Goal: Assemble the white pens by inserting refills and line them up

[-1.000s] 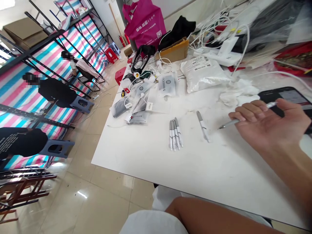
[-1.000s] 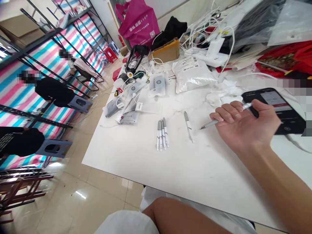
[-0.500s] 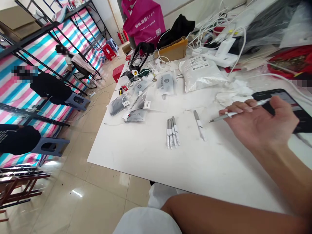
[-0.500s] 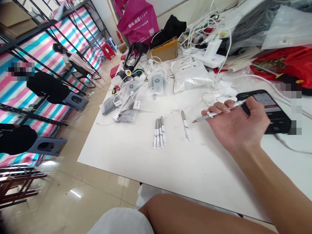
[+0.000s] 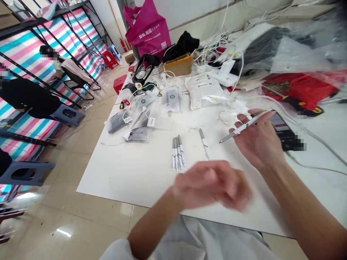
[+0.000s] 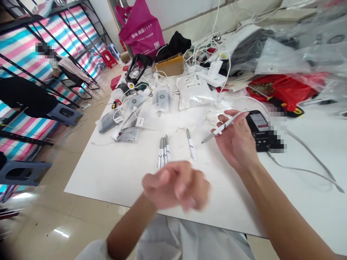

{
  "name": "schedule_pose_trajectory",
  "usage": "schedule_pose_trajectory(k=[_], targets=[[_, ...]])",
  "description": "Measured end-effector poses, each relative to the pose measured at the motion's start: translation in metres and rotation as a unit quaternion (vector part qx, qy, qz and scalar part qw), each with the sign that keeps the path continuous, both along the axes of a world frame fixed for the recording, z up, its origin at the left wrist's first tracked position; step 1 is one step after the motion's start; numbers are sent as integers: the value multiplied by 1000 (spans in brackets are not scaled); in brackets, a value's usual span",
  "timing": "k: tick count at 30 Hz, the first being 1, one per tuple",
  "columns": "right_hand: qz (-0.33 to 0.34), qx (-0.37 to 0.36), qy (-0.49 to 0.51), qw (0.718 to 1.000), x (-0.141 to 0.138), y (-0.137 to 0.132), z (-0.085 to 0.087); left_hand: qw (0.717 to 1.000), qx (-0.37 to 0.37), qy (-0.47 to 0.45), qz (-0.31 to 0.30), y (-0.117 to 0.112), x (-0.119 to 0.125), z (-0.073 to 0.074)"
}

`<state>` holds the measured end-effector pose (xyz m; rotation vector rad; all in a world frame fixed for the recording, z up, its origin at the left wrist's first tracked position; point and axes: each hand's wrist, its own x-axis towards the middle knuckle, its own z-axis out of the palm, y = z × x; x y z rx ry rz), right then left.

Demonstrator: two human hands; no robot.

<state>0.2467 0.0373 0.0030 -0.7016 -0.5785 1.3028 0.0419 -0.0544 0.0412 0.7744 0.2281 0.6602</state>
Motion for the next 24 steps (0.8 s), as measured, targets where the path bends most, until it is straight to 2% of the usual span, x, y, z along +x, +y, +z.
schedule_pose_trajectory(k=[2,4,6,8,11,12,14,15,16,18,20,22,24], targets=[[-2,24,-40,999,0,-1,-1,993,63,42,95,27,-29,1],[-6,54,-84,995,-1,-1,-4,957,126,169,198,57,-60,-1],[-10,66,-110,992,-2,-1,-6,895,208,298,257,83,-83,-10],[3,60,-106,993,-2,0,-7,829,274,384,299,99,-97,-25],[51,54,-95,993,-2,0,-10,745,314,465,361,104,-104,-52],[56,63,-111,990,-1,0,-11,708,337,498,372,103,-105,-60],[51,106,-197,973,0,-2,-14,622,421,560,350,98,-107,-71],[50,132,-270,952,0,-4,-17,594,442,583,335,96,-108,-74],[56,159,-354,920,0,-6,-19,576,454,602,315,95,-110,-75],[95,197,-518,827,-1,-11,-24,567,457,625,282,94,-111,-76],[140,216,-627,735,-4,-15,-29,565,461,631,265,94,-112,-74],[165,226,-680,678,-7,-18,-34,557,470,631,264,94,-111,-72],[163,237,-709,644,-10,-19,-39,552,471,635,266,94,-110,-71]])
